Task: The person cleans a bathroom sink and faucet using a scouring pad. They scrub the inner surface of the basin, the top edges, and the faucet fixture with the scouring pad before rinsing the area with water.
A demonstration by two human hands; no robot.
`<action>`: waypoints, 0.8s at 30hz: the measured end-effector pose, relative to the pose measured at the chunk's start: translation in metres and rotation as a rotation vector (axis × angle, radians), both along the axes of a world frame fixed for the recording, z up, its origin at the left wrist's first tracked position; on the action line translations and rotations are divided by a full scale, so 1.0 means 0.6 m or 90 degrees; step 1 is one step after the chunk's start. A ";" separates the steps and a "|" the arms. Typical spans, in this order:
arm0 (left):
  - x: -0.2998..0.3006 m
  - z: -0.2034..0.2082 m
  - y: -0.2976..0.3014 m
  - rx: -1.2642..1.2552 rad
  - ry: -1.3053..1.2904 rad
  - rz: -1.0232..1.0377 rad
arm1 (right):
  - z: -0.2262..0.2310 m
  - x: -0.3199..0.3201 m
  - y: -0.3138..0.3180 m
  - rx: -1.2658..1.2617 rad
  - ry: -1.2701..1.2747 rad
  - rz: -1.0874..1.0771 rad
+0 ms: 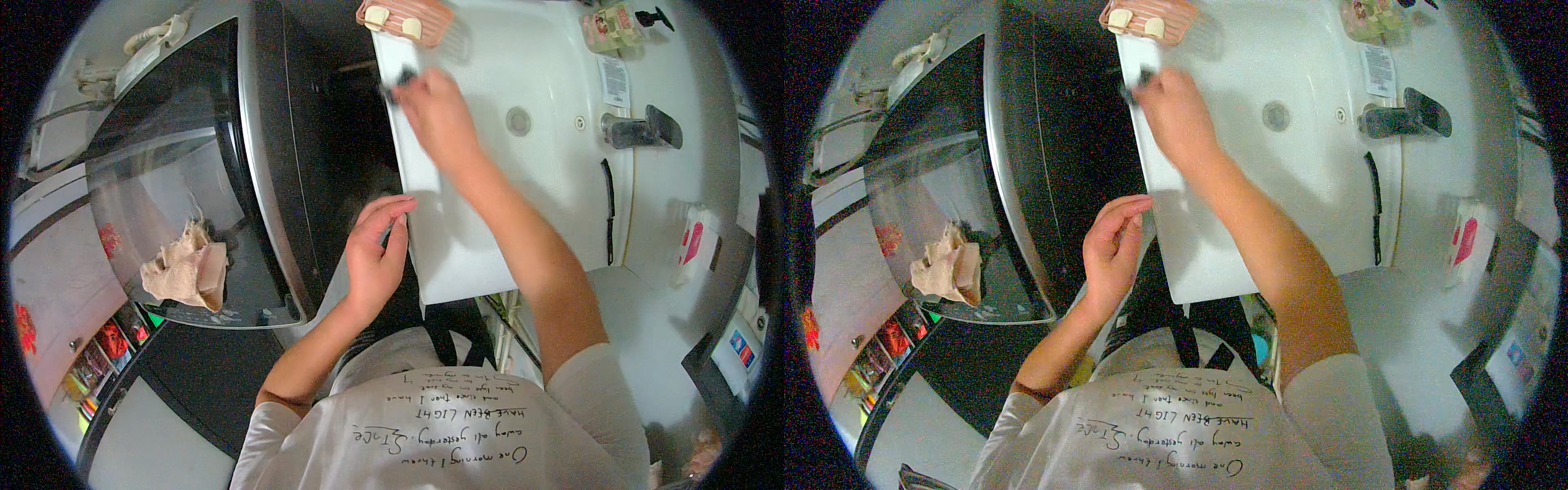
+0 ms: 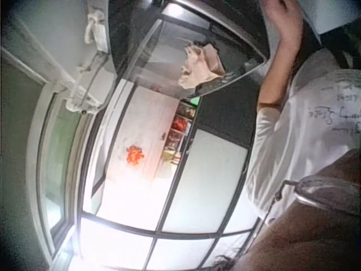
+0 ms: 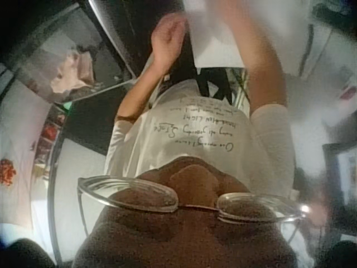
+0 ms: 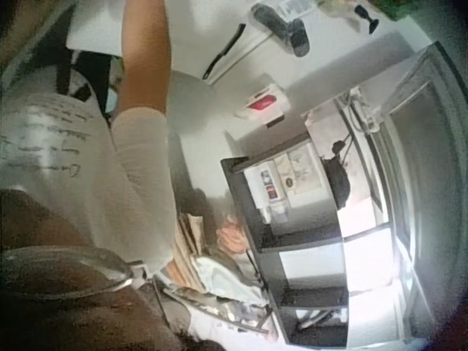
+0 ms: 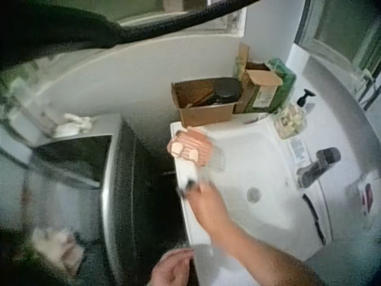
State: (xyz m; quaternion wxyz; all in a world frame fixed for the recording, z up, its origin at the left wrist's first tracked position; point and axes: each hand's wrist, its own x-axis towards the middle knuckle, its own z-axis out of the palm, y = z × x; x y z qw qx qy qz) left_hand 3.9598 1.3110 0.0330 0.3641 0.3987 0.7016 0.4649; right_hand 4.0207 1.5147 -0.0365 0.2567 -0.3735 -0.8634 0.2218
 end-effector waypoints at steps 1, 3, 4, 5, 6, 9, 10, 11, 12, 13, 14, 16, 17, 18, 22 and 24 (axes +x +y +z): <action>-0.003 0.004 0.002 0.009 0.008 0.010 | 0.006 0.028 -0.046 -0.030 0.001 0.032; 0.000 0.009 0.006 0.014 0.012 0.020 | 0.019 0.096 -0.145 -0.101 -0.009 0.054; 0.003 0.008 0.009 0.018 0.012 0.025 | 0.020 0.116 -0.172 -0.141 -0.016 0.049; 0.004 0.007 0.010 0.018 0.018 0.016 | 0.023 0.117 -0.167 -0.126 -0.001 0.055; 0.000 0.004 0.009 0.014 0.023 0.006 | 0.029 0.113 -0.161 -0.114 0.014 0.061; 0.003 -0.010 0.012 0.000 0.046 0.002 | 0.020 0.055 -0.084 -0.063 0.019 0.004; 0.009 -0.017 0.017 -0.003 0.054 -0.002 | -0.004 0.032 -0.031 -0.014 0.065 -0.003; 0.012 -0.025 0.016 -0.008 0.043 0.009 | 0.006 0.012 0.006 0.014 0.076 0.000; 0.018 -0.032 0.019 -0.010 0.029 0.014 | 0.006 0.000 0.039 0.019 0.106 0.001; 0.021 -0.038 0.021 -0.013 0.018 0.025 | 0.002 -0.010 0.051 0.010 0.132 -0.003; 0.024 -0.043 0.024 -0.019 0.032 0.022 | -0.001 0.004 0.049 -0.013 0.113 0.008; 0.027 -0.048 0.018 -0.025 0.041 0.027 | -0.002 0.036 0.012 -0.099 0.123 0.039; 0.028 -0.050 0.019 -0.023 0.045 0.031 | -0.008 0.071 -0.022 -0.156 0.148 0.054; 0.031 -0.052 0.021 -0.011 0.077 -0.002 | -0.008 0.112 -0.052 -0.212 0.172 0.069; 0.045 -0.056 0.038 0.094 0.240 -0.201 | 0.019 0.317 -0.121 -0.376 0.023 0.048; 0.058 -0.060 0.046 0.165 0.284 -0.294 | 0.036 0.370 -0.138 -0.477 -0.047 0.078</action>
